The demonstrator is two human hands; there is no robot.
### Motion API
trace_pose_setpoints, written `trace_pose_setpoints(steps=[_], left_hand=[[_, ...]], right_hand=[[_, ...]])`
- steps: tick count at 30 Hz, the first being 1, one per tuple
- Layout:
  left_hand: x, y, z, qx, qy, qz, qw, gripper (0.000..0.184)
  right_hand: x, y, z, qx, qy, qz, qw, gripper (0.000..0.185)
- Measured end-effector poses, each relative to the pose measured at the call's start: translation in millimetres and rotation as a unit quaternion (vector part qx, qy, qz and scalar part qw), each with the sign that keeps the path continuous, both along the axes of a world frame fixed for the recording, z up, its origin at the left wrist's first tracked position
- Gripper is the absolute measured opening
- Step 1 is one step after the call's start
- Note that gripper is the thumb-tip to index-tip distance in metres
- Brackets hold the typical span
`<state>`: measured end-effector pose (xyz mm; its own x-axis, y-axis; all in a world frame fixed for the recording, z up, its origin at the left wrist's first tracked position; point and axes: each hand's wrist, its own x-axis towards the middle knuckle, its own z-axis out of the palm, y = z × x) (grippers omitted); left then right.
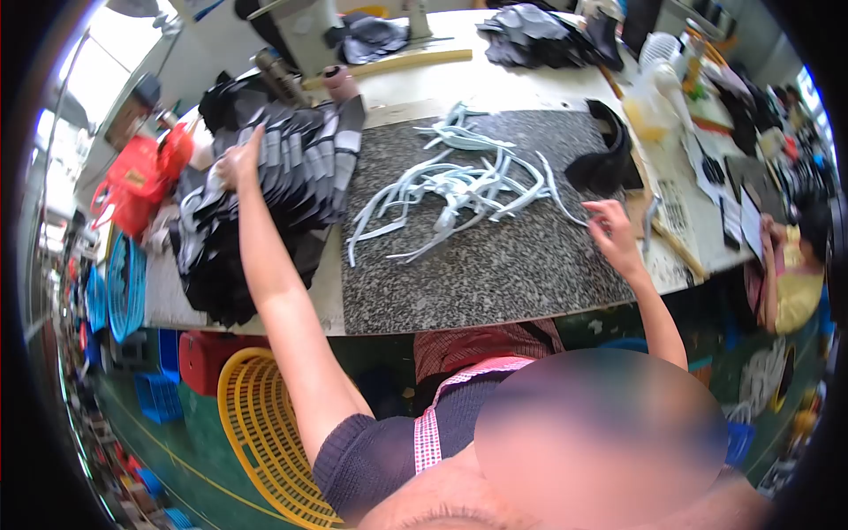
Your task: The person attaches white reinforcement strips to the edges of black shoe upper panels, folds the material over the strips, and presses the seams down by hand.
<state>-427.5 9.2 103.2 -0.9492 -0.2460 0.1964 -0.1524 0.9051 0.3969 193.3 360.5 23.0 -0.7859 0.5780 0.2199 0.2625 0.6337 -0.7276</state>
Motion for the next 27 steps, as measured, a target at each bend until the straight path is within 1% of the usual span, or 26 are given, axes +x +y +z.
trace_pose_setpoints(steps=[1,2,3,4,5,7,8,9,10,11,12,13,14,15,16,17,19,21,22,23,24,25,26,27], left_hand=[[-1,-4,8,0.022,-0.032,-0.02,0.999,0.128],[2,-1,2,0.014,0.064,0.019,0.998,0.128],[4,-4,-8,0.009,0.216,-0.03,0.976,0.114],[8,-6,-13,0.019,0.326,-0.077,0.942,0.088],[40,0,4,0.033,0.335,-0.111,0.935,0.082],[105,14,34,0.037,0.437,-0.206,0.875,0.076],[137,20,46,0.045,0.467,-0.273,0.84,0.074],[169,26,54,0.053,0.494,-0.337,0.799,0.072],[203,32,54,0.078,0.485,-0.414,0.766,0.074],[241,36,53,0.101,0.471,-0.487,0.729,0.076],[285,37,56,0.117,0.373,-0.596,0.702,0.078],[316,38,54,0.12,0.243,-0.685,0.676,0.077],[351,42,45,0.142,0.148,-0.734,0.647,0.076],[378,44,17,0.164,0.058,-0.753,0.635,0.076],[405,48,-2,0.169,-0.015,-0.759,0.629,0.073],[428,53,-19,0.173,-0.09,-0.762,0.618,0.07],[456,64,-67,0.117,-0.196,-0.759,0.61,0.078],[476,70,-93,0.049,-0.106,-0.745,0.657,0.087],[482,71,-96,0.05,-0.075,-0.742,0.664,0.093],[487,73,-87,0.092,-0.079,-0.723,0.68,0.09],[490,73,-88,0.15,-0.107,-0.714,0.675,0.087],[494,72,-89,0.208,-0.134,-0.701,0.669,0.085],[494,71,-76,0.285,-0.252,-0.666,0.641,0.079],[493,69,-65,0.356,-0.364,-0.616,0.601,0.074]], right_hand=[[-6,-4,-3,-0.002,0.002,0.029,1.0,0.03],[-14,-6,-4,0.006,0.022,0.022,0.999,0.026],[-23,-5,-6,0.014,0.043,0.017,0.999,0.021],[-33,1,-10,0.013,0.041,-0.012,0.999,0.015],[-44,9,-14,0.012,0.042,-0.04,0.998,0.011],[-68,22,-16,0.033,0.001,-0.091,0.995,0.02],[-80,28,-23,0.039,-0.024,-0.102,0.994,0.025],[-92,32,-31,0.044,-0.051,-0.111,0.991,0.031],[-103,32,-34,0.058,-0.08,-0.111,0.989,0.033],[-110,34,-38,0.072,-0.109,-0.108,0.986,0.035],[-114,42,-50,0.061,-0.081,-0.088,0.991,0.035],[-117,54,-64,0.11,0.0,-0.059,0.992,0.031],[-114,48,-43,0.025,0.004,-0.073,0.997,0.027],[-111,42,-12,-0.06,0.007,-0.087,0.994,0.023],[-106,43,-5,-0.149,0.095,-0.051,0.983,0.02],[-98,45,0,-0.237,0.181,-0.018,0.954,0.017],[-72,36,35,-0.189,0.149,-0.002,0.97,0.018],[-48,6,70,-0.155,0.103,0.004,0.983,0.017],[-36,-13,78,-0.122,0.084,0.016,0.989,0.016],[-24,-31,81,-0.088,0.068,0.027,0.993,0.016],[-11,-49,80,-0.082,0.03,0.038,0.995,0.011],[-2,-67,79,0.032,0.033,0.088,0.995,0.011],[5,-82,68,0.057,0.064,0.143,0.986,0.011],[12,-94,51,0.118,0.075,0.193,0.971,0.012]])
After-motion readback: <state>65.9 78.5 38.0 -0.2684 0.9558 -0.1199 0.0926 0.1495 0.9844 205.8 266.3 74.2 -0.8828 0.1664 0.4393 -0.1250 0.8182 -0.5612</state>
